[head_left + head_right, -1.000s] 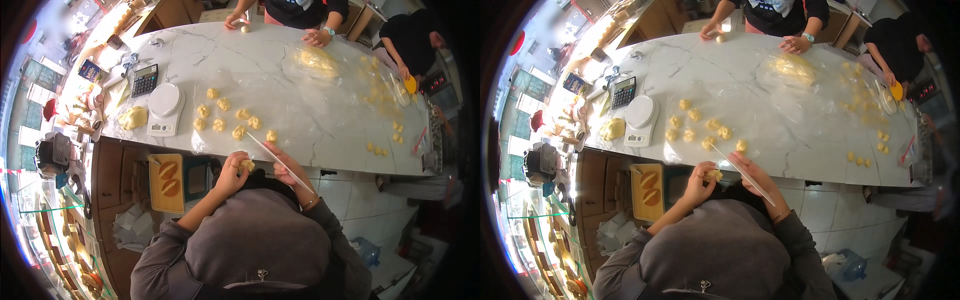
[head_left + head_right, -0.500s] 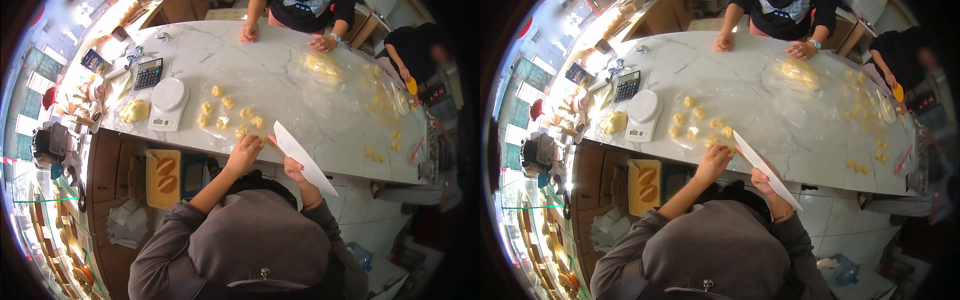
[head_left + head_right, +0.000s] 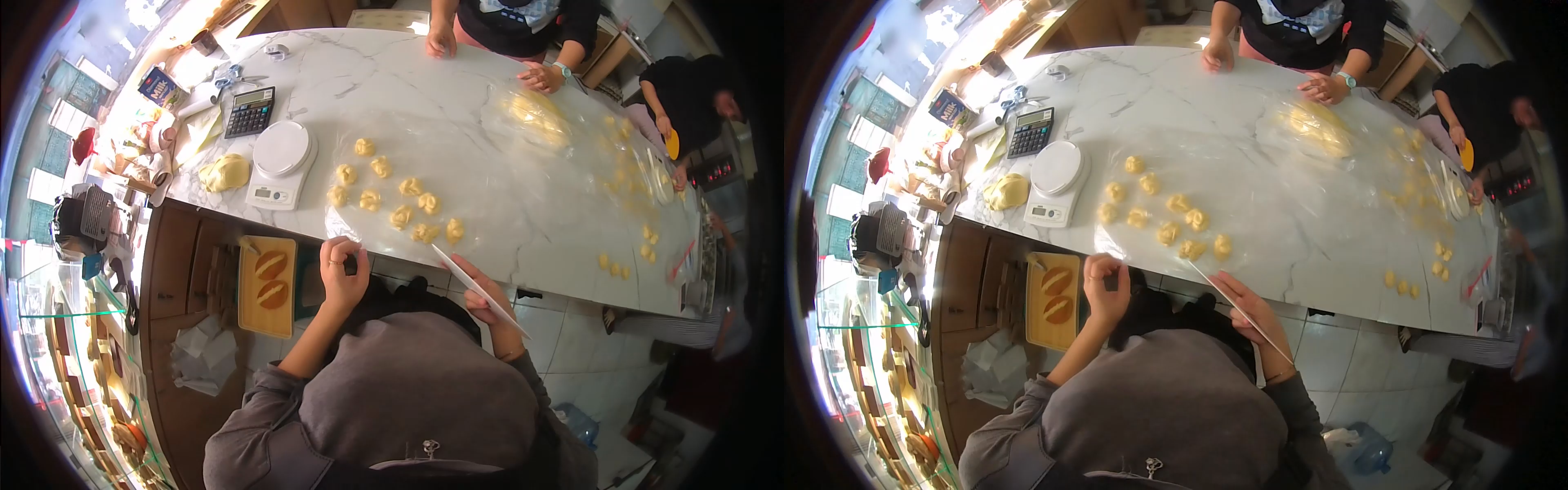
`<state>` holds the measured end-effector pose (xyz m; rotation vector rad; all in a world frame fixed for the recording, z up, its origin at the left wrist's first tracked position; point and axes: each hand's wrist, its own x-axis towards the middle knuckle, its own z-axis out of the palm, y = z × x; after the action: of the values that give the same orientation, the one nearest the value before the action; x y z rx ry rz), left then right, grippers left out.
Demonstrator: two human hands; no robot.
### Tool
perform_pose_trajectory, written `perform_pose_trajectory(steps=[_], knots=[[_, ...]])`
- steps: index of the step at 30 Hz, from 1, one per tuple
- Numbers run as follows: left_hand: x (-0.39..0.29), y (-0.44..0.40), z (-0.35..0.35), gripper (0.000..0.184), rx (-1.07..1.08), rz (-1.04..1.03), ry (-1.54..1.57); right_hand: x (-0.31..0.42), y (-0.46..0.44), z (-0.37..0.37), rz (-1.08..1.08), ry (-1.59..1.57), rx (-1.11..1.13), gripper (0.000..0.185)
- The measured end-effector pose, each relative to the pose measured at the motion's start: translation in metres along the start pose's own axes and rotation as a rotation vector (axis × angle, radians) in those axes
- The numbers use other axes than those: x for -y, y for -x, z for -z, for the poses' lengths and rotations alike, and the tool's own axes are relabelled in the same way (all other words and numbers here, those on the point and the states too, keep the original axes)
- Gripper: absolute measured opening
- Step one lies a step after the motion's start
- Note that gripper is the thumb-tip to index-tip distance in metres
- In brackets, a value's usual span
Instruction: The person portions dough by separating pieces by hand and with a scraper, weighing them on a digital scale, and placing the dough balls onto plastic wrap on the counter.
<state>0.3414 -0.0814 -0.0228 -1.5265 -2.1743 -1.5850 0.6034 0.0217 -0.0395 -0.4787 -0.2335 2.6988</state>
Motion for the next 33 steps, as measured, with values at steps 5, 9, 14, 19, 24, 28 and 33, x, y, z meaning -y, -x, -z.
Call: perform_pose_trajectory(steps=[5, 9, 14, 19, 24, 28, 33], knots=[[-0.026, -0.03, -0.031, 0.048, 0.528, -0.291, -0.06, 0.027, 0.036, -0.009, 0.092, 0.077, -0.083, 0.062], [-0.006, -0.005, -0.055, 0.069, 0.86, -0.353, -0.318, 0.057, 0.05, 0.013, 0.182, 0.27, -0.066, 0.056], [0.007, -0.016, -0.013, 0.075, 0.682, -0.232, -0.107, 0.063, 0.003, -0.06, 0.32, 0.502, -0.416, 0.042], [0.063, -0.033, 0.071, 0.046, -0.102, 0.12, -0.145, 0.049, -0.095, -0.155, 0.405, 0.831, -0.406, 0.046], [0.176, -0.068, 0.166, 0.034, -0.412, 0.278, -0.299, -0.011, -0.221, -0.231, 0.304, 1.096, -0.075, 0.056], [0.252, -0.103, 0.209, 0.05, -0.256, 0.333, -0.319, -0.086, -0.342, -0.27, 0.509, 1.646, 0.122, 0.056], [0.306, -0.149, 0.23, 0.072, 0.024, 0.262, -0.132, -0.171, -0.46, -0.294, 0.325, 2.059, 0.015, 0.066]])
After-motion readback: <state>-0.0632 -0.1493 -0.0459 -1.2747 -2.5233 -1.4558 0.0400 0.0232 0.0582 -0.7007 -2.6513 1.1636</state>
